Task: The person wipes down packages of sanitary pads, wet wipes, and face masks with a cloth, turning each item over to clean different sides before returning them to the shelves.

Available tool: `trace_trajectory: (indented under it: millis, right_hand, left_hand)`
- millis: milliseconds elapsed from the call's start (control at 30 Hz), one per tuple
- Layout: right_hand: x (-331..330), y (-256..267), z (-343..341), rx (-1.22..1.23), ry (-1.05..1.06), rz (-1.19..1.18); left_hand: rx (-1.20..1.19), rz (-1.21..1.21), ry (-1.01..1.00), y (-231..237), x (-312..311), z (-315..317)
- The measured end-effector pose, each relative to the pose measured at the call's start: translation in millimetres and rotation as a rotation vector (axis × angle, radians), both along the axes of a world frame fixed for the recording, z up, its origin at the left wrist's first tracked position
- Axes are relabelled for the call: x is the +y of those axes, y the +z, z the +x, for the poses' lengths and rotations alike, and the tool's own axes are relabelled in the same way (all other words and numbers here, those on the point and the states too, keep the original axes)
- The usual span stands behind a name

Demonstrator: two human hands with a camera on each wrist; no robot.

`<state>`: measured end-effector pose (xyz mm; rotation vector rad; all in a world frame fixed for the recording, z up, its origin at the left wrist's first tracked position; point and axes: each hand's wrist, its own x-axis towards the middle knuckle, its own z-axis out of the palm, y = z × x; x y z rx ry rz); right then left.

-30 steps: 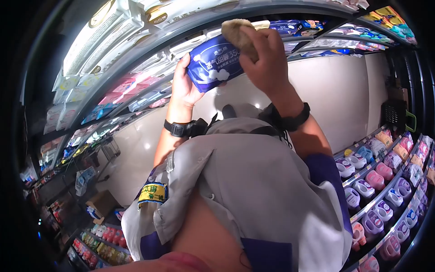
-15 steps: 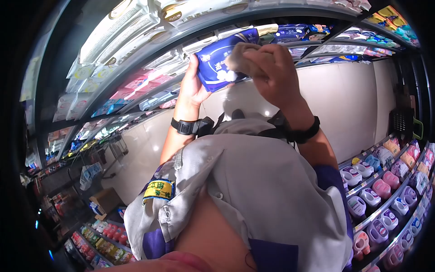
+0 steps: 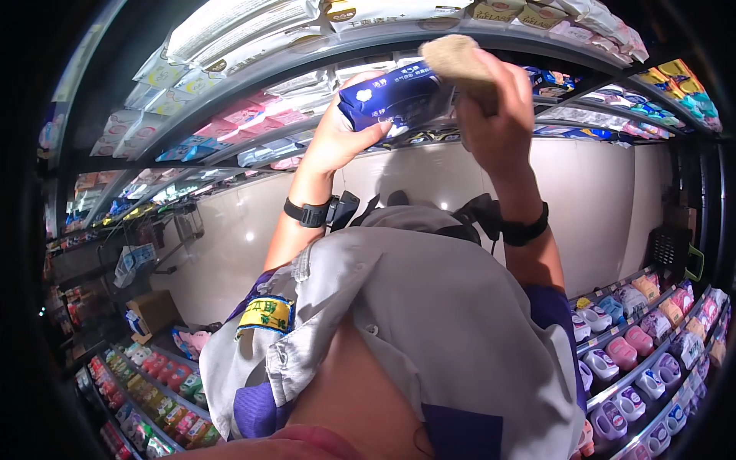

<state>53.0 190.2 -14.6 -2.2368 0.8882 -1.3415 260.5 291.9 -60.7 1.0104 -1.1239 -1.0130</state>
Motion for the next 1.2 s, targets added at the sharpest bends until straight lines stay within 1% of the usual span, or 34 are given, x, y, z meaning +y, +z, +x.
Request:
trace_trajectory:
  millis: [67,100,133,200,233,267,300,333,367,400,433,500,533,600,633,667,700,733,767,800,833,867,900,933,967,1000,1067,1100,1133,1200]
  right_hand:
    - [17.5,4.0,16.8,0.105,0.153,-0.196]
    - [27.0,4.9,27.0,0.14,0.254,-0.22]
    - [35.1,5.0,34.8,0.175,0.355,-0.243]
    - [35.6,2.0,34.0,0.207,0.351,-0.214]
    - [28.4,1.6,31.8,0.197,0.279,-0.237]
    - [18.7,-0.3,28.6,0.184,0.202,-0.258]
    - [4.2,1.0,21.9,0.186,0.161,-0.383]
    - [-12.1,-4.3,12.1,0.236,0.096,-0.207]
    - [-27.1,-16.0,3.6,0.141,0.046,-0.109]
    - [-31.7,-17.1,0.9,0.047,-0.004,-0.014]
    - [-31.1,-17.5,-1.7,0.047,-0.016,-0.019]
    - [-17.1,-14.1,-0.4,-0.048,0.022,-0.091]
    - [-3.2,-3.2,3.9,0.082,0.094,-0.236]
    - [23.2,-14.4,20.1,0.112,0.189,-0.232]
    - [30.2,-10.4,24.8,0.134,0.211,-0.268]
    - [32.7,-6.8,26.4,0.155,0.233,-0.305]
    - [28.2,-5.3,23.9,0.124,0.24,-0.293]
    - [16.1,-10.8,19.9,0.129,0.167,-0.359]
    - [4.4,-9.3,11.3,0.166,0.151,-0.315]
    - [-9.6,-7.5,1.3,0.205,0.137,-0.273]
    - [-26.4,-21.2,-4.6,0.195,0.026,-0.186]
    - [-39.3,-30.2,-16.4,0.109,-0.001,-0.033]
    - [-41.0,-25.3,-20.1,0.062,-0.056,-0.002]
    - [-39.8,-19.2,-25.4,0.015,-0.108,0.029]
    - [-36.0,-13.0,-27.1,0.013,-0.113,0.034]
    - [-35.2,-17.1,-25.4,-0.073,-0.025,-0.121]
    - [-23.3,-12.5,-19.6,0.036,0.083,-0.27]
    - [-15.7,-14.6,-18.3,0.059,0.14,-0.226]
    - [-9.9,-18.5,-17.6,0.081,0.199,-0.185]
    - [-1.0,-22.5,-19.3,0.009,0.257,-0.072]
  left_hand:
    - [-0.232,-0.005,0.134,-11.4,1.1,-2.2]
    - [-0.267,-0.031,0.182,-9.9,1.6,-6.1]
    - [-0.399,-0.092,0.183,3.2,4.0,-6.0]
    - [-0.19,0.033,0.168,7.5,7.4,-7.7]
    - [-0.195,0.031,0.166,8.7,9.4,-5.1]
    - [-0.295,-0.002,0.172,8.1,11.9,-1.3]
    - [-0.396,-0.034,0.173,7.1,13.4,0.4]
    - [-0.428,-0.121,0.166,5.9,10.3,0.5]
    - [-0.412,-0.1,0.142,4.9,9.8,0.7]
    - [-0.394,-0.081,0.12,3.7,9.4,1.0]
    - [-0.394,-0.089,0.11,2.8,7.6,0.6]
    - [-0.289,-0.012,0.107,-0.7,7.0,-3.4]
    - [-0.289,-0.009,0.106,-4.2,7.0,-5.8]
    - [-0.359,0.013,0.168,-7.1,3.3,-7.5]
    - [-0.443,-0.035,0.206,-2.6,3.7,-7.9]
    - [-0.452,-0.042,0.205,-2.4,3.1,-6.7]
    - [-0.426,-0.042,0.196,-4.6,2.9,-5.0]
    - [-0.4,-0.041,0.186,-1.3,1.8,-5.1]
    - [-0.337,-0.004,0.156,4.4,3.1,-8.4]
    - [-0.341,-0.011,0.158,5.8,2.6,-10.2]
    - [-0.287,0.01,0.129,6.1,-0.5,-11.7]
    - [-0.232,0.028,0.101,6.5,-3.9,-13.8]
    - [-0.111,0.109,0.06,7.5,-3.4,-17.4]
    - [0.096,0.143,0.01,1.2,-11.1,-20.6]
    - [0.152,0.138,0.017,-2.8,-15.5,-24.6]
    - [0.208,0.142,0.022,1.5,-16.7,-31.8]
    - [0.314,0.141,-0.014,7.4,-22.7,-43.4]
    - [0.359,0.167,-0.017,9.5,-25.0,-48.8]
    - [0.393,0.142,-0.018,4.7,-29.9,-52.0]
    - [0.563,0.176,-0.029,-3.8,-38.5,-54.5]
